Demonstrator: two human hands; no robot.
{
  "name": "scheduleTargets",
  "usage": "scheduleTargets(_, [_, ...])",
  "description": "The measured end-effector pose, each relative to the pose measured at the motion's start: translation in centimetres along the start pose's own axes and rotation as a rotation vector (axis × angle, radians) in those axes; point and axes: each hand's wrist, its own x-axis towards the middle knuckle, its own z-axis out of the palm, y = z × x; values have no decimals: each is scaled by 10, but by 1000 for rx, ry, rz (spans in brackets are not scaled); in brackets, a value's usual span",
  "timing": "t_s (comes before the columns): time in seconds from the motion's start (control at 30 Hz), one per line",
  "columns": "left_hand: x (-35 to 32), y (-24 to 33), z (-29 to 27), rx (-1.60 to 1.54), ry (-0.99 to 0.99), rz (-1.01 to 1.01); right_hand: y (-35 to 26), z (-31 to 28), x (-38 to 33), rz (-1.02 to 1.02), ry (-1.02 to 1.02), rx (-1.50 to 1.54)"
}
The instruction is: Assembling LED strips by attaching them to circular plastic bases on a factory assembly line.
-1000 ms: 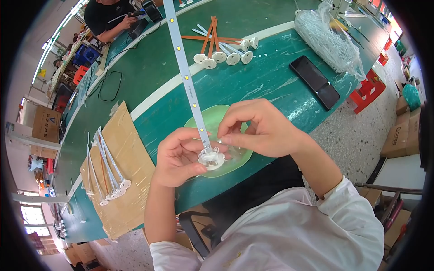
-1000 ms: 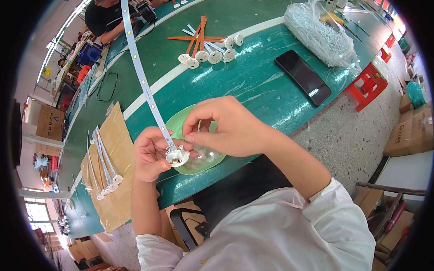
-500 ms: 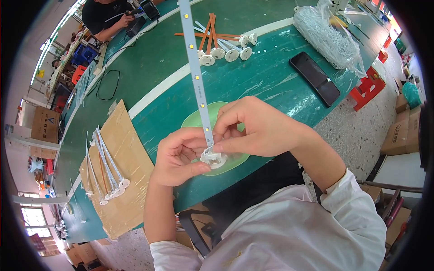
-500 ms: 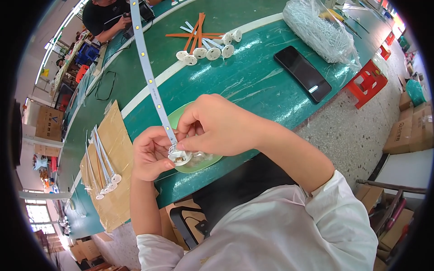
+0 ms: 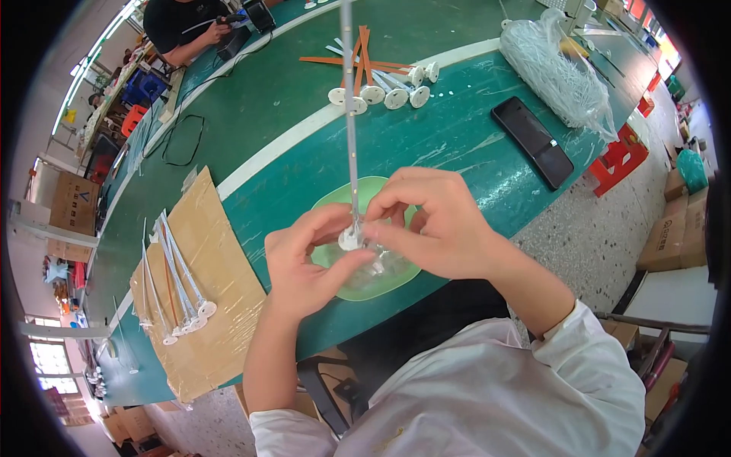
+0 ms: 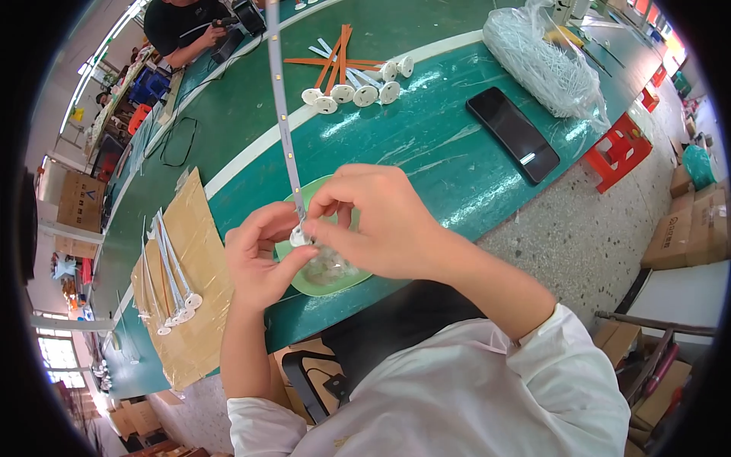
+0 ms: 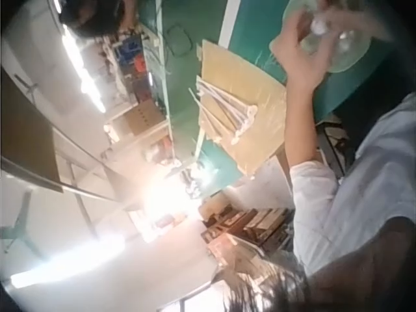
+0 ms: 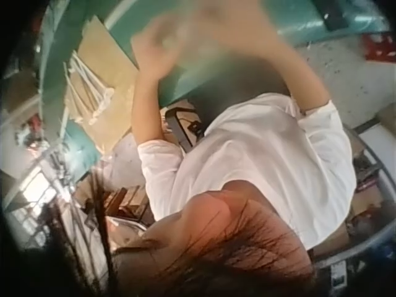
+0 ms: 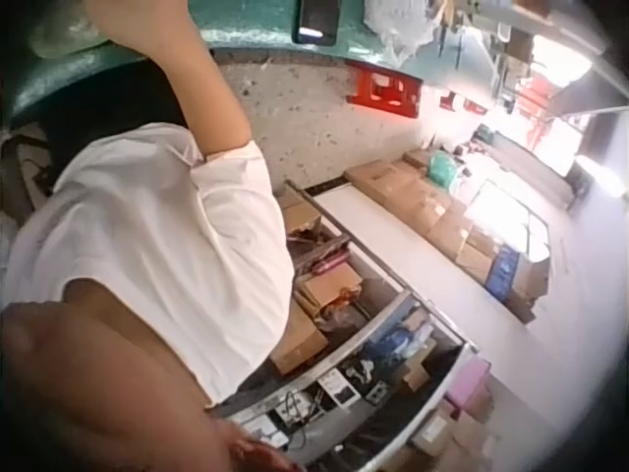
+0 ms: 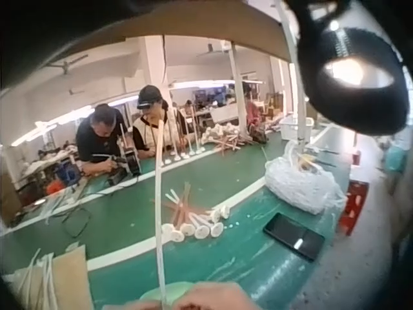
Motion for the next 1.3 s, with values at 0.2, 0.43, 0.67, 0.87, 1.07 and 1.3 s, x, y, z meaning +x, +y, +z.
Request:
scheduleTargets(0.2, [-1, -5, 6, 337, 85, 152, 1, 13, -3, 50, 52, 17])
scheduleTargets(0.43, [7, -2, 5, 270, 114, 163, 10, 10, 1, 267, 29, 264])
scheduleTargets(0.67, [6, 4, -4, 460, 73, 220, 7, 6, 16, 277, -115, 266])
scheduleTargets(0.87, [1, 3, -9, 416, 115, 154, -3, 3, 43, 403, -262, 354])
scheduleTargets(1.07, [1, -9, -11, 241, 141, 29, -8, -10, 72, 238, -457, 36])
scheduleTargets(1.3, [2, -15, -9, -307, 272, -99, 21, 0, 85, 171, -371, 168])
